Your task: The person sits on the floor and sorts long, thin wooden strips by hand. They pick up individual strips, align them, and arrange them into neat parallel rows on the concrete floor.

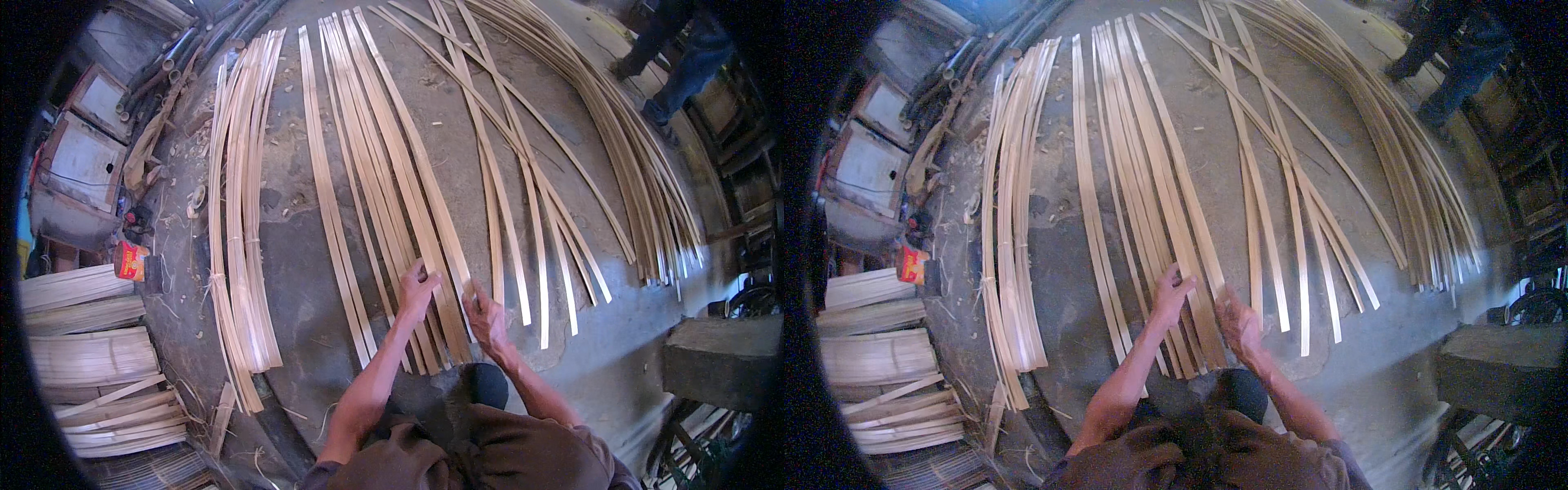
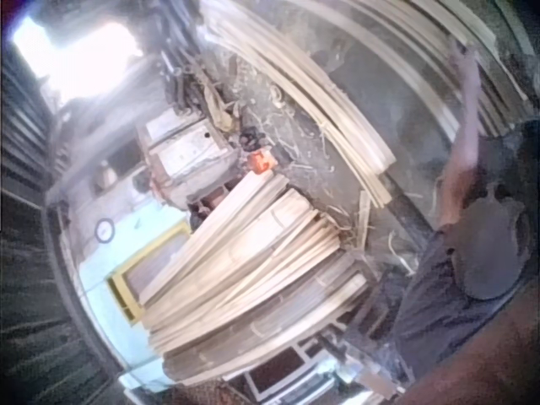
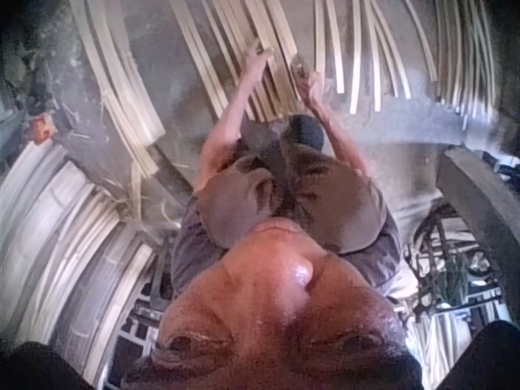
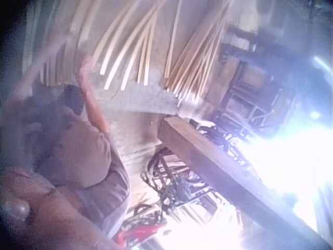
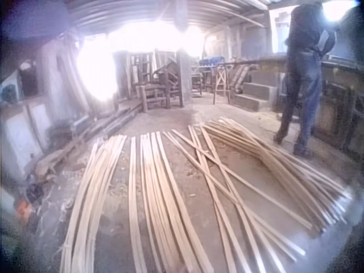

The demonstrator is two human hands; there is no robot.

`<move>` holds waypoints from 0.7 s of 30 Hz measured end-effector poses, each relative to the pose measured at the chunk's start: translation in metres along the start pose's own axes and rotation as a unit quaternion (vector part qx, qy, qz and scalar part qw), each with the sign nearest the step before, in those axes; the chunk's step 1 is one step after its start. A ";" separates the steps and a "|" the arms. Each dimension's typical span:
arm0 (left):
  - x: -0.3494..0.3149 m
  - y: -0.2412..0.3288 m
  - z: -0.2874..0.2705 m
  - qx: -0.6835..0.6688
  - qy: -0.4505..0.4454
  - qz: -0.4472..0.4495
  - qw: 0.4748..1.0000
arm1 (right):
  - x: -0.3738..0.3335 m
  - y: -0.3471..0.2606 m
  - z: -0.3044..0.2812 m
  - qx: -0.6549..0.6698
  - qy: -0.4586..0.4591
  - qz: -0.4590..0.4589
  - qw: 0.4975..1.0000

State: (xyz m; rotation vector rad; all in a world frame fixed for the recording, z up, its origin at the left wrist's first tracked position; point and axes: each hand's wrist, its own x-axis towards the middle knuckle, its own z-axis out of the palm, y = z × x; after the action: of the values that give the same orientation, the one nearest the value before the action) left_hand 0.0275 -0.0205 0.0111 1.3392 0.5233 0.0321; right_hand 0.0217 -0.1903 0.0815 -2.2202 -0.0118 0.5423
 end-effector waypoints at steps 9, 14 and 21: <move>0.007 -0.005 -0.004 0.008 -0.015 -0.018 1.000 | 0.024 0.040 0.037 0.002 0.012 -0.169 0.986; 0.008 -0.016 -0.001 0.041 0.008 0.014 0.999 | 0.026 0.050 0.037 -0.091 0.018 -0.180 0.979; 0.007 0.011 0.002 0.339 0.002 0.072 0.938 | 0.027 0.051 0.032 -0.206 0.021 -0.191 0.960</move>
State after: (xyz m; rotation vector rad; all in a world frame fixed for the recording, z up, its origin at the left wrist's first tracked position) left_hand 0.0379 -0.0171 0.0190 2.0523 0.4532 -0.0296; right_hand 0.0255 -0.1953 0.0154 -2.5416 -0.5669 0.2951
